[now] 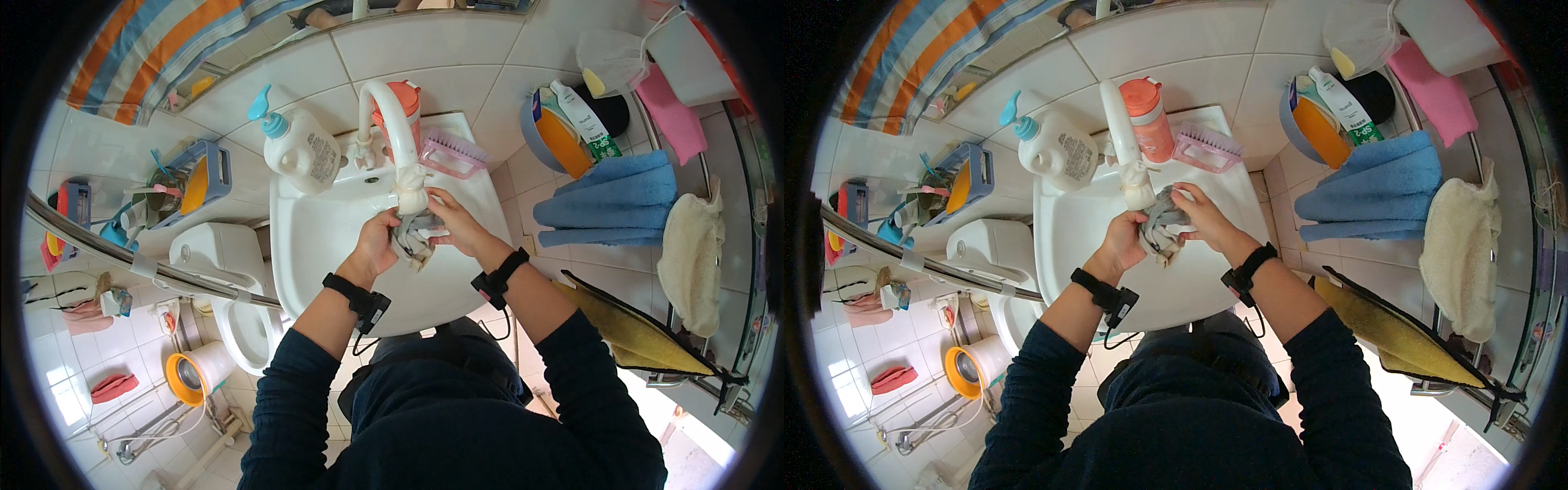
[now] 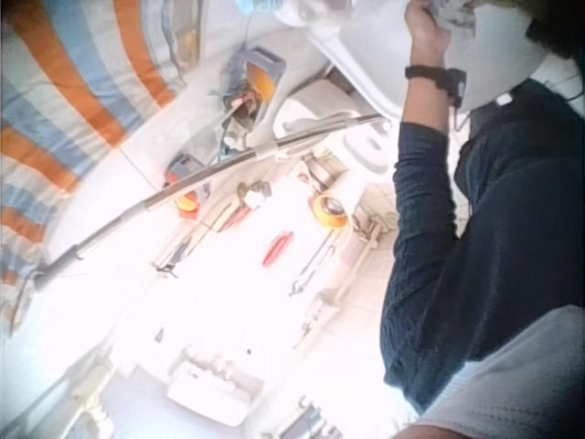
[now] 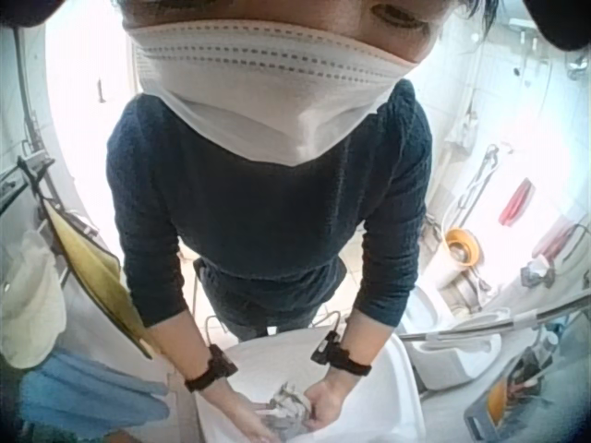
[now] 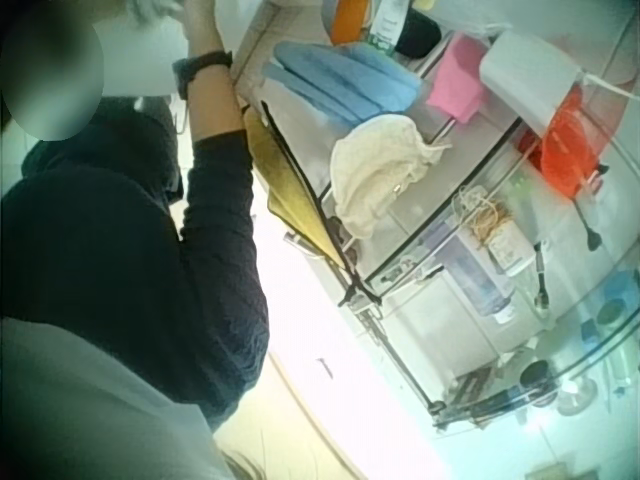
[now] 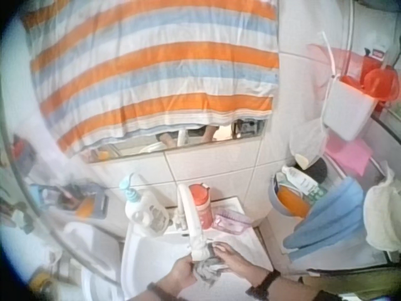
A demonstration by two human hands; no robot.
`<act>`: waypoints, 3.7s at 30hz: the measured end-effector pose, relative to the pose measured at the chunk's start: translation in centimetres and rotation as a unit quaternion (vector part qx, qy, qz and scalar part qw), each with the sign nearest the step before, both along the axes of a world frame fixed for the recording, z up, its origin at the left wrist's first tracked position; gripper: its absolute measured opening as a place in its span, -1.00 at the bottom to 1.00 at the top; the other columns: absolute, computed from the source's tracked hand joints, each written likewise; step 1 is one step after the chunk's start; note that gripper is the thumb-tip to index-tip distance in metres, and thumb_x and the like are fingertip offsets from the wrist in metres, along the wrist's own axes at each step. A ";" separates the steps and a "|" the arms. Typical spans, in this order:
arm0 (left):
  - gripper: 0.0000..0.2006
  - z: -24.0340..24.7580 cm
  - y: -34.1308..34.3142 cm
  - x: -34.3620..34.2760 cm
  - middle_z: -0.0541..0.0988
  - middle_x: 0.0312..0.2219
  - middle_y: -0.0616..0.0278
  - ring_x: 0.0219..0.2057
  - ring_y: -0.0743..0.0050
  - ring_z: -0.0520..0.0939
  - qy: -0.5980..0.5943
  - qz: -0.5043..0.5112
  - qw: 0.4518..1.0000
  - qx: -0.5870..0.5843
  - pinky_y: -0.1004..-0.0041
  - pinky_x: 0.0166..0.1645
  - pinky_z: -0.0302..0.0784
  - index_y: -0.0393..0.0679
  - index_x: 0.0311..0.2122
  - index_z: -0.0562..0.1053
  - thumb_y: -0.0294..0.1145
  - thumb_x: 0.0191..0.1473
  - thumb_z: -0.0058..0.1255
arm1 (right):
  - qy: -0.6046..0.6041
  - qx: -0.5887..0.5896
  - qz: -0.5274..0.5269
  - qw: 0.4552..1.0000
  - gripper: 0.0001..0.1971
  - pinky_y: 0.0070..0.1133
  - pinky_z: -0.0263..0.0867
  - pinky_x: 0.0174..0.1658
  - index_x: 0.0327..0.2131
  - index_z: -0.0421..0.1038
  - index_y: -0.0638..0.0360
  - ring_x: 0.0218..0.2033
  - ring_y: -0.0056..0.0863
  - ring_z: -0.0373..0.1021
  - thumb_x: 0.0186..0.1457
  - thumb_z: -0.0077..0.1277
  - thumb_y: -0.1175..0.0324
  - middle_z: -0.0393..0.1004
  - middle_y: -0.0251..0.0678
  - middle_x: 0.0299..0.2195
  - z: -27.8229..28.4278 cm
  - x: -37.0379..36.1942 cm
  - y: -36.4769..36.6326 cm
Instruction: The person washes a small piece of cloth by hand in a bathroom sink, repeatedly rubbing and rinsing it under running water. They then wash their hands with soap and rinse them under the tap.
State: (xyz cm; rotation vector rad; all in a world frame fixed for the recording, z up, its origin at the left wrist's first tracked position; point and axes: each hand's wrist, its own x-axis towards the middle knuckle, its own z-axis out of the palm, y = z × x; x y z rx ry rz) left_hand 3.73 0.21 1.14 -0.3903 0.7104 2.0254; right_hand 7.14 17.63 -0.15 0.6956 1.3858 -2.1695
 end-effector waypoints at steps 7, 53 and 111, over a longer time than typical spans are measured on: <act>-0.66 0.5 0.6 -0.1 0.41 -0.17 0.17 -0.01 0.29 0.30 0.106 -0.049 0.931 -0.346 0.06 0.02 0.26 -0.12 -0.08 0.31 -0.26 0.02 -0.26 | 0.153 0.142 0.019 0.978 -0.73 -0.59 0.23 -0.38 -0.36 0.28 0.12 -0.43 -0.66 0.26 -0.04 0.09 0.21 0.33 -0.46 -0.47 -1.0 -1.2 -2.4; -0.71 -3.6 4.5 0.9 0.44 -0.60 0.24 -0.53 0.52 0.46 0.284 0.077 0.836 -0.464 0.35 -0.38 0.38 -0.19 -0.27 0.35 -0.14 0.16 -0.23 | -0.064 0.032 -0.066 0.995 -0.74 -0.47 0.33 -0.29 -0.23 0.34 0.14 -0.29 -0.37 0.36 0.10 -0.16 0.19 0.39 -0.27 -0.35 0.4 -1.9 -2.6; -0.61 -1.6 -1.6 2.1 0.38 -0.06 0.15 -0.03 0.40 0.35 0.255 -0.022 0.877 -0.406 0.49 0.06 0.20 -0.23 0.06 0.26 -0.52 0.08 -0.15 | 0.256 0.364 0.089 0.891 -0.66 -0.39 0.28 -0.32 -0.42 0.32 0.31 -0.40 -0.17 0.39 -0.11 0.08 0.18 0.42 -0.04 -0.44 0.7 -1.5 -3.1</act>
